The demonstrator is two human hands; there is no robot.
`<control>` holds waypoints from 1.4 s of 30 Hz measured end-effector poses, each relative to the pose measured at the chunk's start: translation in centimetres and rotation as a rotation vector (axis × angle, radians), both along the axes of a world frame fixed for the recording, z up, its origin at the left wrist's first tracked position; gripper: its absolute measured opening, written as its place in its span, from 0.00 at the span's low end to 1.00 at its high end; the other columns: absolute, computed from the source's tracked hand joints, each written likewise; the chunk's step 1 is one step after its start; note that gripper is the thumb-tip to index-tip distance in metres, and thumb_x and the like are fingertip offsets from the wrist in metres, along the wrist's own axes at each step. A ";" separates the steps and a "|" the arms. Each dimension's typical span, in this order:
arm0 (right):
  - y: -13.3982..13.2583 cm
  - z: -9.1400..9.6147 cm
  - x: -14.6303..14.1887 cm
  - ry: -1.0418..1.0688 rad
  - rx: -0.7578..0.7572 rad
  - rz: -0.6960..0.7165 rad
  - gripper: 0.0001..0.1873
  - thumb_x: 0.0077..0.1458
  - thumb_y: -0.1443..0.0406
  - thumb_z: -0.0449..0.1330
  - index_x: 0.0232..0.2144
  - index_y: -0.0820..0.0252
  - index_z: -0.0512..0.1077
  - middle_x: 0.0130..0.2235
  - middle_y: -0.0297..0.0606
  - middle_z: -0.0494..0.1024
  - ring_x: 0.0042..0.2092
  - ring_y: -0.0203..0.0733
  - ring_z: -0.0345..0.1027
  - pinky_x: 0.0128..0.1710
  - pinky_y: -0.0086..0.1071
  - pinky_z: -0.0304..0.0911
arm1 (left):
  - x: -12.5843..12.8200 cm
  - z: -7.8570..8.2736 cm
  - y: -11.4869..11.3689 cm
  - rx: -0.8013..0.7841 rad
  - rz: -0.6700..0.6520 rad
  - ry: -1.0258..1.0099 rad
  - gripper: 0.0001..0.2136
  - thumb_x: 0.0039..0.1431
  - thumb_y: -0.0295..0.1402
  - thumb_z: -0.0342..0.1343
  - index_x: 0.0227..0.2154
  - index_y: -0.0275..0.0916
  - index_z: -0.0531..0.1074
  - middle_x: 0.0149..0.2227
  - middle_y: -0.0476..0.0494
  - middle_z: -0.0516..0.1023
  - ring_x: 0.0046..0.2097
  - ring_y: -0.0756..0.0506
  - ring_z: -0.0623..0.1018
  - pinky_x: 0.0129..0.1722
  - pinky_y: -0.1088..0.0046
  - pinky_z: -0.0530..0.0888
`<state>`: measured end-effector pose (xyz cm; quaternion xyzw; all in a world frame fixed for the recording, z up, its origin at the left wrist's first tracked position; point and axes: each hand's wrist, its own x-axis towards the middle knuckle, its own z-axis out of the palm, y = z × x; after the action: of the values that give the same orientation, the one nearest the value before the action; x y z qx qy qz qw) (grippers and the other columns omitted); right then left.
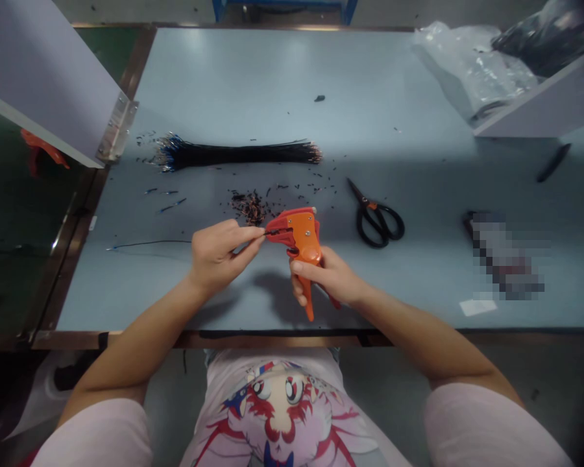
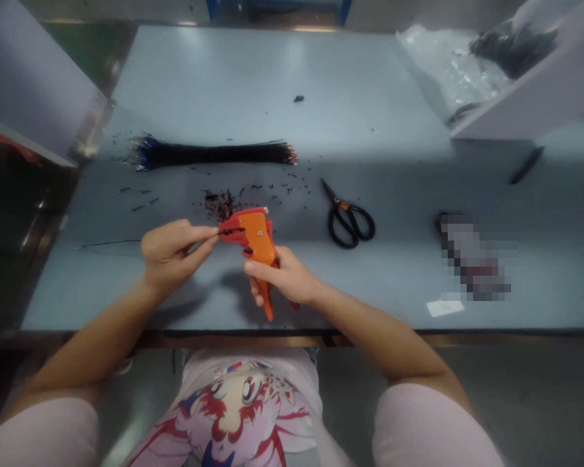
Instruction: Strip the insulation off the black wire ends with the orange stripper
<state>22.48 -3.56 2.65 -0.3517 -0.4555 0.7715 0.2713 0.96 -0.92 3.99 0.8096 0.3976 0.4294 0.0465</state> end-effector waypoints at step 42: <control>0.4 -0.1 -0.3 -0.084 -0.094 -0.090 0.20 0.54 0.52 0.60 0.22 0.62 0.64 0.16 0.31 0.70 0.15 0.32 0.64 0.14 0.23 0.60 | 0.9 -0.4 -0.1 -0.205 0.125 -0.046 0.05 0.51 0.26 0.57 0.24 0.38 0.76 0.17 0.57 0.69 0.19 0.58 0.64 0.22 0.82 0.60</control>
<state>22.19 -3.11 2.58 -0.4164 -0.4134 0.7637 0.2693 1.86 -1.07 3.63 0.7643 0.4878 0.4068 0.1115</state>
